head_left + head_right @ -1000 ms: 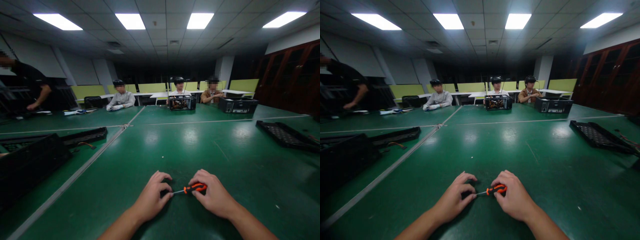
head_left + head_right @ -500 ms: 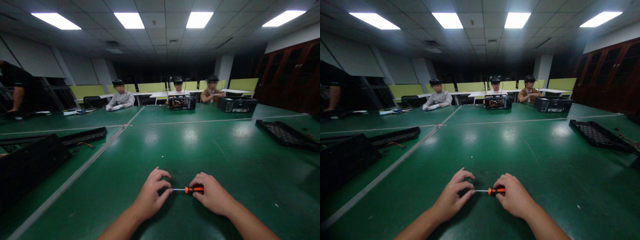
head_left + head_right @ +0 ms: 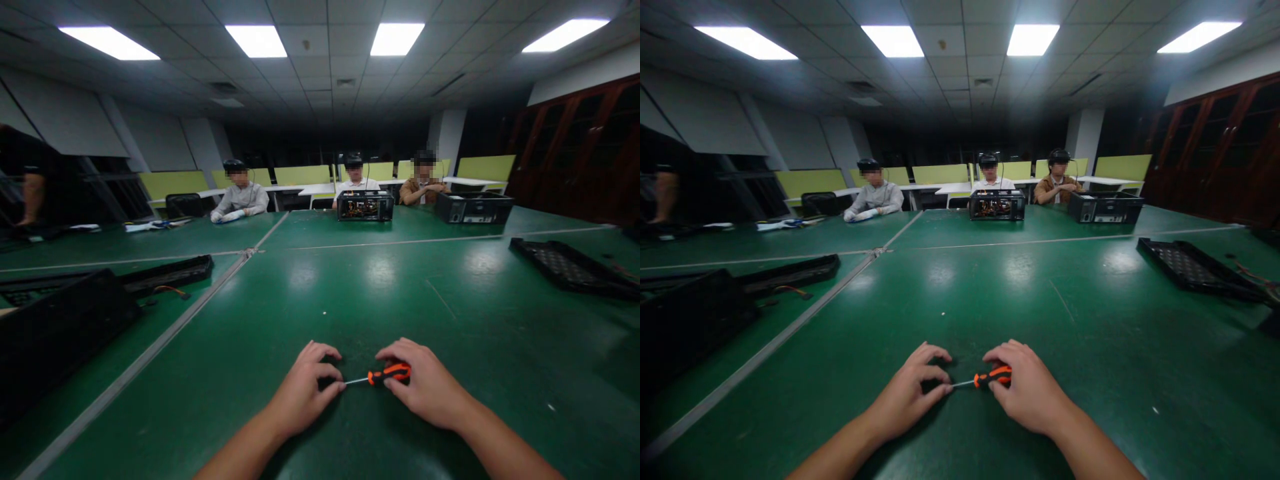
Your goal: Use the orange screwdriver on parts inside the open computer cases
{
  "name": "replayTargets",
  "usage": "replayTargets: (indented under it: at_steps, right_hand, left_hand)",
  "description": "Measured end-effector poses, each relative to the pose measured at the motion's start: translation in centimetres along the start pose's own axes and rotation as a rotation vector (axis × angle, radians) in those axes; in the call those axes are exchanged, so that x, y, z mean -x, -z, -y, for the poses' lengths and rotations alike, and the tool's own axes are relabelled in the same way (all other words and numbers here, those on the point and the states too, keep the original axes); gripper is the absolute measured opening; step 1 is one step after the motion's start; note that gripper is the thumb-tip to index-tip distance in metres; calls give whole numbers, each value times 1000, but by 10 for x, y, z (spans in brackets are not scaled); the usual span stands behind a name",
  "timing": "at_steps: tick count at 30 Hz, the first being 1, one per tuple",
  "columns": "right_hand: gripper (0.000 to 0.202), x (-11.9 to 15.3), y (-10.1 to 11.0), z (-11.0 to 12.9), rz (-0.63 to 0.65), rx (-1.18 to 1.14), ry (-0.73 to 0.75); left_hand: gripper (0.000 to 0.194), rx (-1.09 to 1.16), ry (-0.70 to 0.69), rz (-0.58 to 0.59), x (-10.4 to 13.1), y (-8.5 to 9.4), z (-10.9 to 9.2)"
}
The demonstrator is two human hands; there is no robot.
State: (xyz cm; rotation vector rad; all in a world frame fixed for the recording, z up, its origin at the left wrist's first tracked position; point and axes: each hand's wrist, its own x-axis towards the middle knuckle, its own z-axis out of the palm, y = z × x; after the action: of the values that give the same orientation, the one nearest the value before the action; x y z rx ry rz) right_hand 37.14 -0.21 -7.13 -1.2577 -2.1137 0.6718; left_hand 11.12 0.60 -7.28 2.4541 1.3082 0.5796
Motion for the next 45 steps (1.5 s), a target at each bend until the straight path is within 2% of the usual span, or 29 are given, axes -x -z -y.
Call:
replayTargets:
  at_steps: [3, 6, 10, 16, 23, 31, 39, 45]
  right_hand:
    - [27, 1, 2, 1, -9, -5, 12]
    - [26, 1, -2, -5, 58, 25, -17]
    - [35, 0, -5, -8, 64, 18, -42]
    - [33, 1, 3, 1, -19, -7, 32]
    - [33, 0, -8, -16, 74, 43, -46]
    - [33, 2, -1, -1, -27, 10, 53]
    - [35, 1, -11, -16, 58, 35, -14]
    - [33, 1, -3, -5, -37, -1, 48]
  left_hand:
    - [8, 12, -11, -3, 0, -1, 0]
    - [10, 2, -20, -64, 1, -1, -1]
    - [10, 4, -21, -93, 1, -2, -1]
    - [6, 4, -34, 6, 1, -7, 4]
    - [11, -30, -33, -93, 2, -2, 2]
    - [6, -9, -12, 27, 2, -8, 6]
    - [12, -55, -45, -85, 1, -3, 1]
    - [7, -14, -11, 41, 0, -9, 3]
